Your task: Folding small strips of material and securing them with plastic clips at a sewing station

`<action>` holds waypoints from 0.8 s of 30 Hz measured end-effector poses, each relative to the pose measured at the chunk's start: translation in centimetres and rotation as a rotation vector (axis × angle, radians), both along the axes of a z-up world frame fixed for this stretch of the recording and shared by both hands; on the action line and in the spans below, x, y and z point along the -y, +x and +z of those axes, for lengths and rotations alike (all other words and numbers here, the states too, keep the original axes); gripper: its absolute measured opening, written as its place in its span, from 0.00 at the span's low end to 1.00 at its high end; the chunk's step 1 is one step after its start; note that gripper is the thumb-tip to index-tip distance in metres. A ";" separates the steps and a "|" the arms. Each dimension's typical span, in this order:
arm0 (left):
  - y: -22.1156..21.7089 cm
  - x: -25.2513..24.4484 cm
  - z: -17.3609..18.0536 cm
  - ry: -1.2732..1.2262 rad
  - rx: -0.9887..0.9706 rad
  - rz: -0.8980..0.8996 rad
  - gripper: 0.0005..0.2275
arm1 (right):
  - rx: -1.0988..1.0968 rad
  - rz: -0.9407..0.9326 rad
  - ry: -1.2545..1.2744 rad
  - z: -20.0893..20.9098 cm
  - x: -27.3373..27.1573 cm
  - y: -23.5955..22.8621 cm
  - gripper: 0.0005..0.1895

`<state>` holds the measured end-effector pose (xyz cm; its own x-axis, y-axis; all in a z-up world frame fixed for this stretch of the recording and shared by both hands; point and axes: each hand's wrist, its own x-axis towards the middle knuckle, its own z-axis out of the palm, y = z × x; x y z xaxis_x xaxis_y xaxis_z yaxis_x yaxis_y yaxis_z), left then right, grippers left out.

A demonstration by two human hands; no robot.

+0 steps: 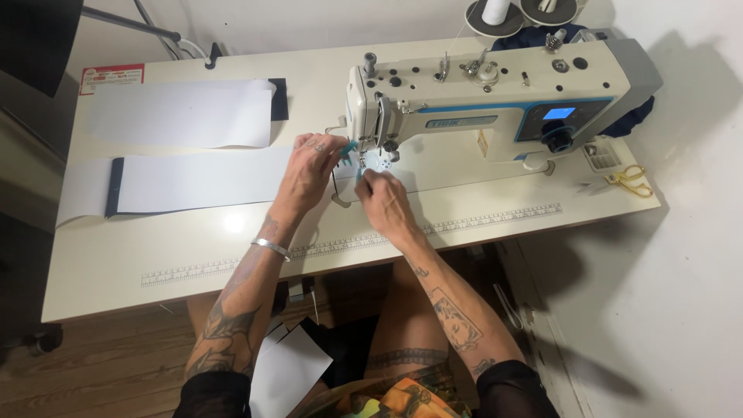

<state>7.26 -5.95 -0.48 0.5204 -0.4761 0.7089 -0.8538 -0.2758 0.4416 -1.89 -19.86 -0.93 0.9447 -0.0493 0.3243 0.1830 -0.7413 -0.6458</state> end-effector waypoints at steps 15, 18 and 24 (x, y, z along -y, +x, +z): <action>-9.5 3.2 4.4 -0.587 -1.139 0.083 0.13 | 0.036 -0.028 0.053 2.1 -1.6 -7.8 0.16; -8.5 3.8 3.0 -0.692 -1.421 -0.032 0.16 | 0.068 -0.006 0.010 1.7 -2.5 -8.4 0.13; -9.7 2.1 2.2 -0.661 -1.445 0.020 0.10 | 0.107 0.108 -0.010 1.9 -4.5 -10.8 0.11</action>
<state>-2.47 -8.03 1.68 0.9121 -0.2830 -0.2967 0.3743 0.2797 0.8841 -12.73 -15.37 0.94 0.9043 0.0549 0.4234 0.3298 -0.7197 -0.6110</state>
